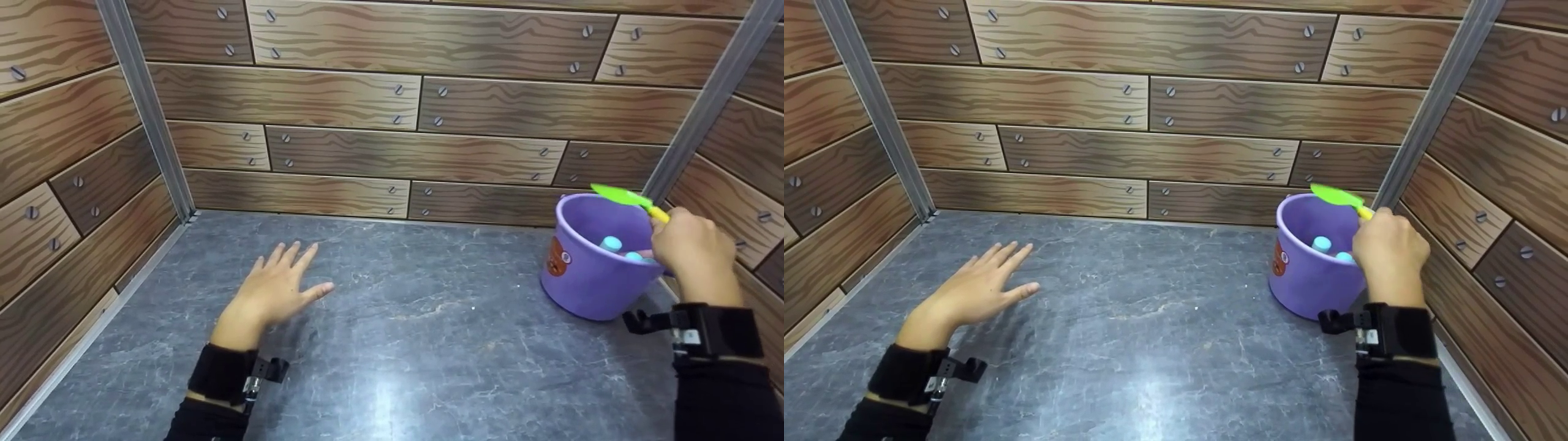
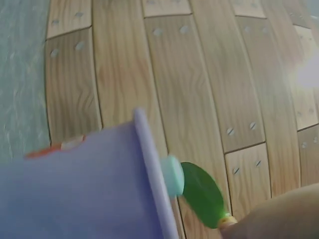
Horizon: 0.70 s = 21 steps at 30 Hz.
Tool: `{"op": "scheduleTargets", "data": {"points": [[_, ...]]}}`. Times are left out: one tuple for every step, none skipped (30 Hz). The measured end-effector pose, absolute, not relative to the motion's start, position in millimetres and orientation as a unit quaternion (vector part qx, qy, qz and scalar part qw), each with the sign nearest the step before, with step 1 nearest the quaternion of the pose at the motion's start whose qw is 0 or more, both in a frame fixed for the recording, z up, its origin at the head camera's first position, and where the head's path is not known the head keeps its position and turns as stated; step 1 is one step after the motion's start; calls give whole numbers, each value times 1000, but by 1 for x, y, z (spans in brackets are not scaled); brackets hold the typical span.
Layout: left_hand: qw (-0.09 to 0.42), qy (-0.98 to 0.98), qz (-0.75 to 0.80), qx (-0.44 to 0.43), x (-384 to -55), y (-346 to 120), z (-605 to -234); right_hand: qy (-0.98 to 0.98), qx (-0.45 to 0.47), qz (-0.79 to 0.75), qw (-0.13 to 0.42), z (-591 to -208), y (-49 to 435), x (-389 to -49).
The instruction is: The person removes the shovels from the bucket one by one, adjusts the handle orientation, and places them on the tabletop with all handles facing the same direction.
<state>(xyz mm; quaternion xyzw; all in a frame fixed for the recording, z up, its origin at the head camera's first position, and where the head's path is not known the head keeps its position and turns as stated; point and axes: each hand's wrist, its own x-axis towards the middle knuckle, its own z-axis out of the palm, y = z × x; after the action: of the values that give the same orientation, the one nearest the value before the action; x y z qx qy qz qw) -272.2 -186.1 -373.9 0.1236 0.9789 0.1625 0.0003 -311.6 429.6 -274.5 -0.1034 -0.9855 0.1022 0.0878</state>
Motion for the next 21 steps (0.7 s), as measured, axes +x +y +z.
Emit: {"op": "scheduleTargets", "data": {"points": [[0,979,162,124,-272,-186,-374,-983,-103,113,102,-275,426,-310],[0,979,163,124,-272,-186,-374,-981,-101,122,114,-276,423,-308],[0,979,163,125,-272,-186,-374,-979,-99,130,125,-277,420,-307],[0,979,164,125,-272,-186,-374,-977,-98,139,132,-277,416,-305],[0,979,163,125,-272,-186,-374,-975,-96,146,137,-278,412,-303],[-1,979,162,126,-272,-186,-374,-974,-95,152,142,-278,409,-301],[0,979,162,125,-272,-186,-374,-972,-92,157,149,-278,405,-299],[1,979,162,125,-272,-186,-373,-970,-89,162,156,-279,401,-297],[1,979,162,124,-272,-186,-373,-968,-87,169,162,-280,398,-295],[1,979,162,124,-272,-186,-373,-966,-85,176,169,-281,394,-292],[1,979,162,123,-271,-186,-373,-963,-82,183,178,-282,390,-290],[1,979,162,123,-271,-186,-373,-961,-78,191,185,-284,387,-288],[1,979,162,122,-271,-186,-372,-958,-73,199,192,-286,383,-287],[0,979,162,122,-271,-187,-372,-955,-66,207,201,-289,379,-285],[-1,979,161,122,-271,-187,-372,-953,-62,214,205,-291,375,-284],[-1,979,161,122,-271,-186,-372,-952,-59,219,207,-293,372,-282],[-1,979,161,122,-271,-186,-372,-950,-56,225,208,-295,368,-281],[-1,979,162,122,-272,-186,-372,-949,-54,231,208,-298,365,-280],[-1,979,163,122,-272,-186,-373,-947,-52,237,209,-301,362,-280],[0,979,163,122,-272,-186,-373,-946,-51,243,209,-304,359,-279],[1,979,165,122,-271,-186,-374,-945,-54,249,204,-306,357,-279]]}}
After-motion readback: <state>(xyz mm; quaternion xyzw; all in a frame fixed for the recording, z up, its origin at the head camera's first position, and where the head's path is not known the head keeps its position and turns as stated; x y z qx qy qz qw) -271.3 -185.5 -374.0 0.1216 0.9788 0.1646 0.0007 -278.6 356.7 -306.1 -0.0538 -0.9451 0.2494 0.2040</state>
